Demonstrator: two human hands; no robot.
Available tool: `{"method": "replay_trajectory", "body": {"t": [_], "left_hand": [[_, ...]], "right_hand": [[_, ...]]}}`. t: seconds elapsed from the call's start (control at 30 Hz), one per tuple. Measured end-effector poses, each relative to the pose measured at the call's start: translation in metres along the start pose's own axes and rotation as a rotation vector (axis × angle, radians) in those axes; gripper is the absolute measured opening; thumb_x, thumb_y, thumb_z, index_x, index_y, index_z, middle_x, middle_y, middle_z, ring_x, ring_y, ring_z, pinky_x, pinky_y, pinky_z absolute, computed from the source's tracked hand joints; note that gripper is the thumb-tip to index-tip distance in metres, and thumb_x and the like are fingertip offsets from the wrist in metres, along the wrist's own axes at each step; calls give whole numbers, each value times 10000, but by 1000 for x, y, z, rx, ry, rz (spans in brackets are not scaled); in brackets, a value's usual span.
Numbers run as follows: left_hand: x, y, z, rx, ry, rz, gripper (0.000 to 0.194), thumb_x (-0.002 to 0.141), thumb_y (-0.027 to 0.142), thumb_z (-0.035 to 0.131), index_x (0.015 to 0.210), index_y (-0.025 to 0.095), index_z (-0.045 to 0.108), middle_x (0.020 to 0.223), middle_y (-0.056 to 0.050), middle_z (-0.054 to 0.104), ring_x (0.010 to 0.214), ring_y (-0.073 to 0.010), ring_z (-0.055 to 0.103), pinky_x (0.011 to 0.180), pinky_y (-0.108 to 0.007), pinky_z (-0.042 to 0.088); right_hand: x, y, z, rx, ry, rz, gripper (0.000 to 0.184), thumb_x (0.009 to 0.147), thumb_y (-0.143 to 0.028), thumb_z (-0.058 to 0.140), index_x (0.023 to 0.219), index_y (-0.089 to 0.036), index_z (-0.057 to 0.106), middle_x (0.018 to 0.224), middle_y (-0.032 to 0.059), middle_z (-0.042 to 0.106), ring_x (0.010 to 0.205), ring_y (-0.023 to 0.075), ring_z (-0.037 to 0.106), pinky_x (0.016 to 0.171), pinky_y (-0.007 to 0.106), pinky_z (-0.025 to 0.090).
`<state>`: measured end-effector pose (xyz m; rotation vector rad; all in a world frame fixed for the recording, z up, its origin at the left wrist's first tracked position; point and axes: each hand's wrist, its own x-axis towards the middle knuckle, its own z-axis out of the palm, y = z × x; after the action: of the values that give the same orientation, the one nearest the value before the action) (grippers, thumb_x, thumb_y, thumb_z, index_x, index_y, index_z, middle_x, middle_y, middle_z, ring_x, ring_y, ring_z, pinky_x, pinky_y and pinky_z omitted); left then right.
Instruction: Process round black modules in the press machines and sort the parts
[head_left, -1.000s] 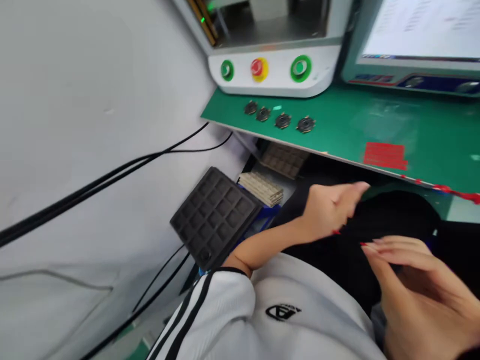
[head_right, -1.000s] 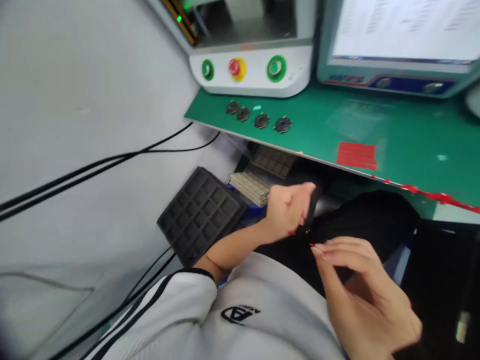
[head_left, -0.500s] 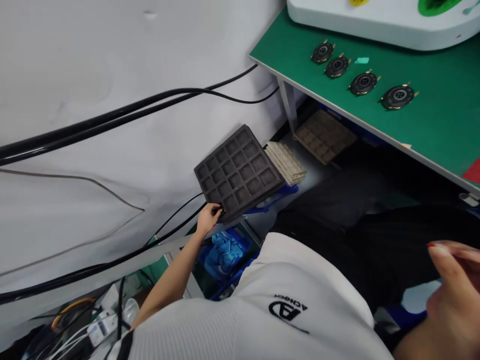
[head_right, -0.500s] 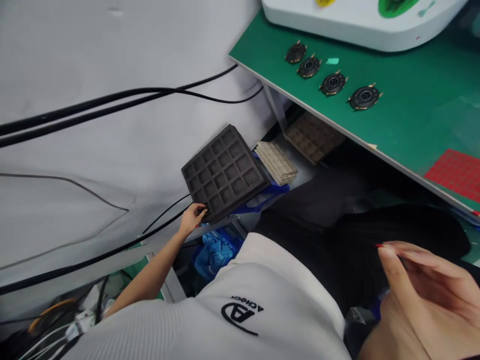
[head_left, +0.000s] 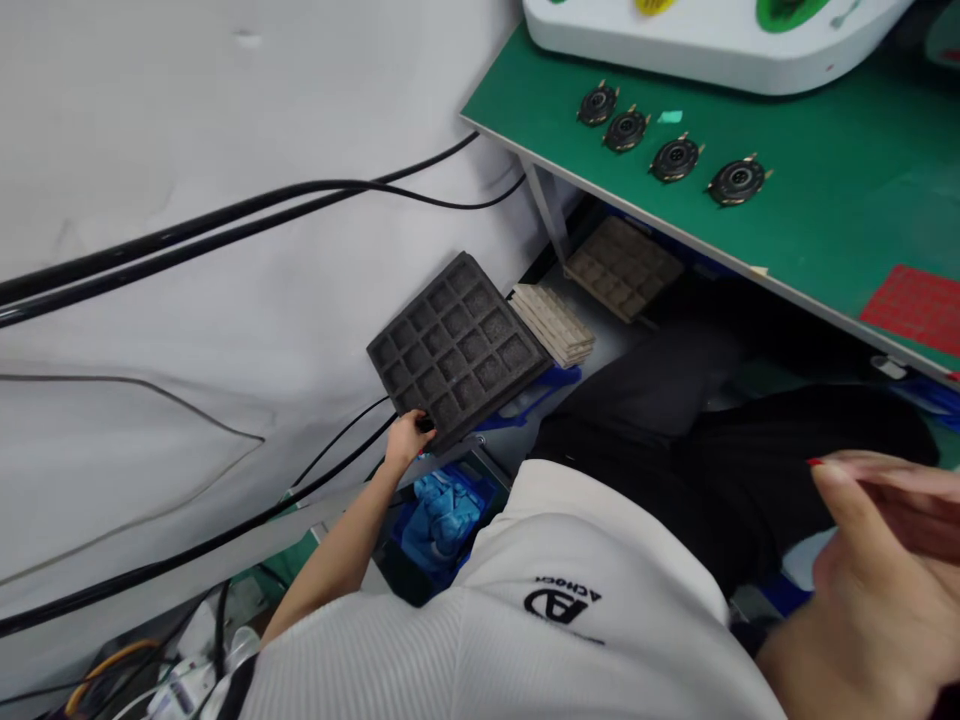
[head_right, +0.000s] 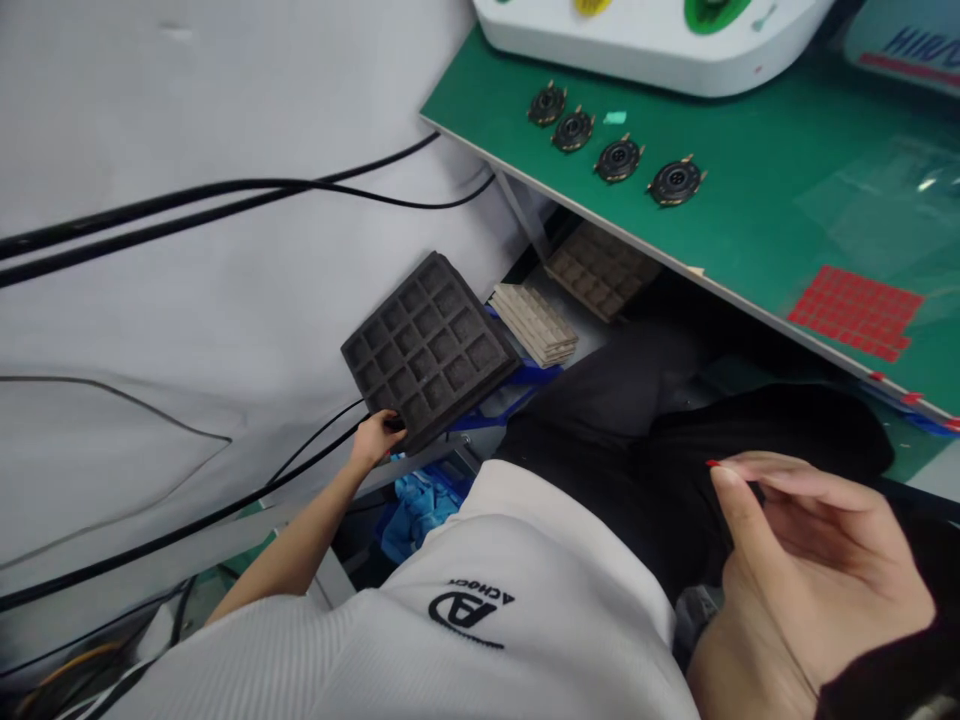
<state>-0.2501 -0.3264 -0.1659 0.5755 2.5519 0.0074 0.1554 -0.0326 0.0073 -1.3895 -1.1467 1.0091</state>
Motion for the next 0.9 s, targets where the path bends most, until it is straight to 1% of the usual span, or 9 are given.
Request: {"method": "replay_trajectory", "body": {"t": [0.13,0.23,0.3,0.37,0.47,0.57,0.7,0.8,0.9], "left_hand": [[-11,3,-8,-94,49,17,309,822,366,691,1014,127,650,988,-68,690,871,-183,663,869,-399,535],[-22,7,-15,-212,172,-7,375,660,339,770,951,130,660,916,-71,703,789,-210,682,854,-396,545],[-25,21,-19,-321,278,-21,441,638,370,739,993,130,637,962,-93,697,817,-240,695,866,-416,548],[-24,49,-22,-463,347,6,530,682,442,665,1100,126,584,1057,-121,674,876,-249,703,876,-425,555],[-20,118,-21,-691,306,161,625,762,544,543,1232,136,492,1129,-128,651,928,-232,709,865,-401,575],[-30,204,-13,-966,70,355,632,727,579,611,1203,174,520,1058,-98,688,865,-225,722,816,-399,598],[-61,301,4,-1360,-545,368,605,504,430,867,1010,211,621,924,-55,722,743,-200,716,712,-325,608],[-83,349,19,-1372,-900,324,572,496,370,892,992,234,642,928,-37,722,741,-166,706,678,-251,592],[-102,378,31,-1320,-1111,331,560,535,363,883,1026,243,641,958,-40,715,758,-157,699,672,-228,583]], "right_hand": [[1,5,-6,30,55,42,362,527,-461,895,632,-248,622,658,73,615,644,252,618,659,481,481],[1,16,-13,39,87,21,300,522,-269,904,628,-245,624,636,62,634,620,236,623,612,425,483],[-1,23,-16,100,62,14,295,526,-144,883,640,-231,626,641,51,650,617,207,623,598,376,479],[-3,28,-17,174,-15,50,269,578,-113,852,669,-212,619,681,42,671,648,175,634,610,328,490],[1,40,-14,259,-68,126,252,641,-174,830,688,-190,583,730,22,680,688,142,649,619,278,511],[23,59,-18,344,124,163,335,594,-224,849,659,-180,523,711,-1,663,665,120,639,618,259,529],[65,87,-42,420,479,137,440,524,-261,865,622,-188,443,656,-11,649,604,103,624,597,250,557],[86,101,-63,485,697,114,470,485,-287,880,650,-192,450,627,-41,632,593,95,631,614,248,586],[99,108,-74,537,805,115,483,457,-290,889,652,-191,459,615,-53,633,604,98,649,638,255,608]]}}
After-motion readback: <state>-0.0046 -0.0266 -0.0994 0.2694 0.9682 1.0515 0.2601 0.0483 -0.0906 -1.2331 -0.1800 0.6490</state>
